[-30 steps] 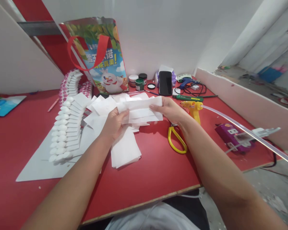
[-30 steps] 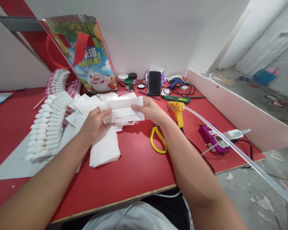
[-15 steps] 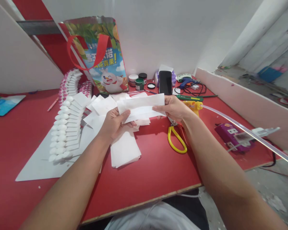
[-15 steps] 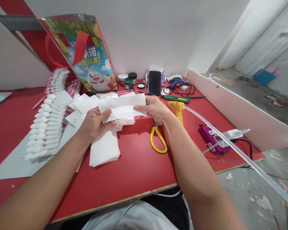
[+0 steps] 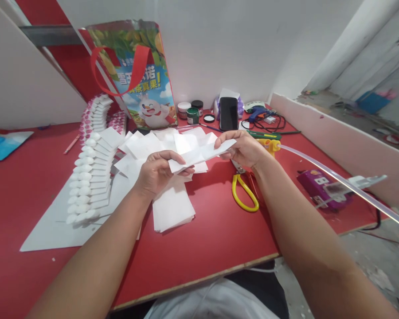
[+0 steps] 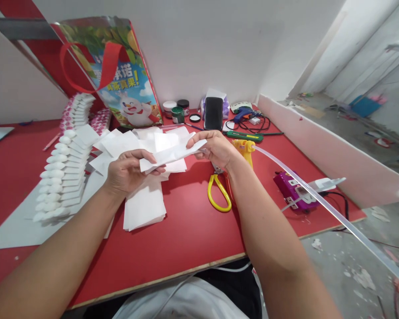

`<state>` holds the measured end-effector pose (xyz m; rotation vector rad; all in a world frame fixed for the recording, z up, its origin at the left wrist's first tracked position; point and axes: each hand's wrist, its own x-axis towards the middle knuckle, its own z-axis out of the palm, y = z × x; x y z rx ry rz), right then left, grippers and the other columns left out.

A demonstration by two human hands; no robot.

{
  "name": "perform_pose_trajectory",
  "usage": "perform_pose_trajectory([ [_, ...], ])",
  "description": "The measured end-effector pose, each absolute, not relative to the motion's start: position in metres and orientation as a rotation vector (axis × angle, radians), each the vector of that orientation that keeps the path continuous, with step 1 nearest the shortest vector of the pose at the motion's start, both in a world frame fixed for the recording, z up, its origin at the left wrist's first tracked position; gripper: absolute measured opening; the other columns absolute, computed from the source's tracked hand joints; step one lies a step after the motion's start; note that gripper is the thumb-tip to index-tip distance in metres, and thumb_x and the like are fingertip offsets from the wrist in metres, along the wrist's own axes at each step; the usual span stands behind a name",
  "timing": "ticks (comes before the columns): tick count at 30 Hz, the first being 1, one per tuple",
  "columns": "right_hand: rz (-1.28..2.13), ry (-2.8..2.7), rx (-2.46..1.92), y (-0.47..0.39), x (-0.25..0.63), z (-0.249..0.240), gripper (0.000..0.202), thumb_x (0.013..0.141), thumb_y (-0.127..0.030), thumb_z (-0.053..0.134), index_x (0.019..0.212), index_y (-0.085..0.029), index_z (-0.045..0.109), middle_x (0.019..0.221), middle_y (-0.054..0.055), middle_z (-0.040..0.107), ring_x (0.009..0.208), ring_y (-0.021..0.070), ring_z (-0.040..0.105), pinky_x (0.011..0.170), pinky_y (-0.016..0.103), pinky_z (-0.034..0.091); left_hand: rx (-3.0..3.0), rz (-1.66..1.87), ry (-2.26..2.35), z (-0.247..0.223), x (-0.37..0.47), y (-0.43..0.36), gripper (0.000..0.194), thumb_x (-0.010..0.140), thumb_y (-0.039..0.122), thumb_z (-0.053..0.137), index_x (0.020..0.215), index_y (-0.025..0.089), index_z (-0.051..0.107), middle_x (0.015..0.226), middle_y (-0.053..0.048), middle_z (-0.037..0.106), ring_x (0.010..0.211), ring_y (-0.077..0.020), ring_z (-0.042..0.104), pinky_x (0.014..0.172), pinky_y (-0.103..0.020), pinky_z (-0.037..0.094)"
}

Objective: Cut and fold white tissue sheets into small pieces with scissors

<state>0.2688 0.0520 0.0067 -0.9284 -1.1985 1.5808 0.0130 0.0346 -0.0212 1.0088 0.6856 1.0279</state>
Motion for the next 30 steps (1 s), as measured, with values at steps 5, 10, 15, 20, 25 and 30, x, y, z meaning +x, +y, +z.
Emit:
perform_pose_trajectory([
  [5, 1.559, -1.192, -0.998, 0.051, 0.267, 0.01, 0.015, 0.053, -0.009, 0.058, 0.06, -0.013, 0.071, 0.047, 0.0, 0.052, 0.042, 0.007, 0.04, 0.04, 0.021, 0.03, 1.018, 0.949, 0.756, -0.021, 0.018, 0.035, 0.044, 0.073, 0.055, 0.079, 0.068, 0.012, 0.07, 0.068, -0.013, 0.074, 0.064, -0.0303, 0.075, 0.066, -0.043, 0.062],
  [10, 1.543, -1.247, -1.007, 0.05, 0.269, 0.009, 0.009, 0.057, -0.012, 0.061, 0.063, -0.013, 0.068, 0.05, 0.0, 0.053, 0.043, 0.007, 0.041, 0.041, 0.022, 0.03, 1.074, 0.876, 0.853, -0.025, 0.021, 0.038, 0.043, 0.063, 0.031, 0.094, 0.066, 0.018, 0.053, 0.059, -0.006, 0.071, 0.054, -0.0214, 0.072, 0.053, -0.027, 0.056],
  [15, 1.508, -1.317, -0.975, 0.051, 0.273, 0.009, 0.014, 0.068, -0.026, 0.067, 0.069, -0.013, 0.072, 0.054, 0.001, 0.055, 0.047, 0.0099, 0.044, 0.048, 0.026, 0.04, 1.093, 0.779, 0.834, -0.02, 0.019, 0.038, 0.048, 0.068, 0.026, 0.09, 0.108, 0.018, 0.065, 0.068, -0.005, 0.075, 0.049, -0.0197, 0.07, 0.049, -0.026, 0.056],
  [20, 1.394, -1.479, -1.115, 0.052, 0.274, 0.006, 0.039, 0.081, -0.053, 0.071, 0.072, -0.015, 0.072, 0.068, 0.002, 0.061, 0.059, 0.0122, 0.052, 0.056, 0.026, 0.041, 1.079, 0.695, 0.86, -0.021, 0.017, 0.036, 0.039, 0.07, 0.028, 0.089, 0.102, 0.012, 0.072, 0.068, -0.009, 0.074, 0.051, -0.0197, 0.071, 0.049, -0.025, 0.057],
  [25, 1.275, -1.609, -1.149, 0.053, 0.278, 0.002, 0.029, 0.062, -0.024, 0.087, 0.086, -0.017, 0.071, 0.084, -0.001, 0.068, 0.068, 0.0105, 0.056, 0.063, 0.024, 0.042, 1.092, 0.624, 0.798, -0.024, 0.013, 0.039, 0.028, 0.073, 0.028, 0.086, 0.092, 0.011, 0.074, 0.067, -0.011, 0.074, 0.049, -0.0195, 0.07, 0.049, -0.026, 0.057],
  [30, 1.322, -1.565, -1.22, 0.05, 0.275, 0.008, 0.027, 0.062, -0.021, 0.083, 0.087, -0.015, 0.074, 0.077, 0.0, 0.068, 0.068, 0.013, 0.058, 0.061, 0.024, 0.043, 1.021, 0.558, 0.761, -0.021, 0.011, 0.039, 0.026, 0.072, 0.024, 0.085, 0.09, 0.009, 0.073, 0.069, -0.014, 0.076, 0.056, -0.0236, 0.073, 0.051, -0.028, 0.058],
])
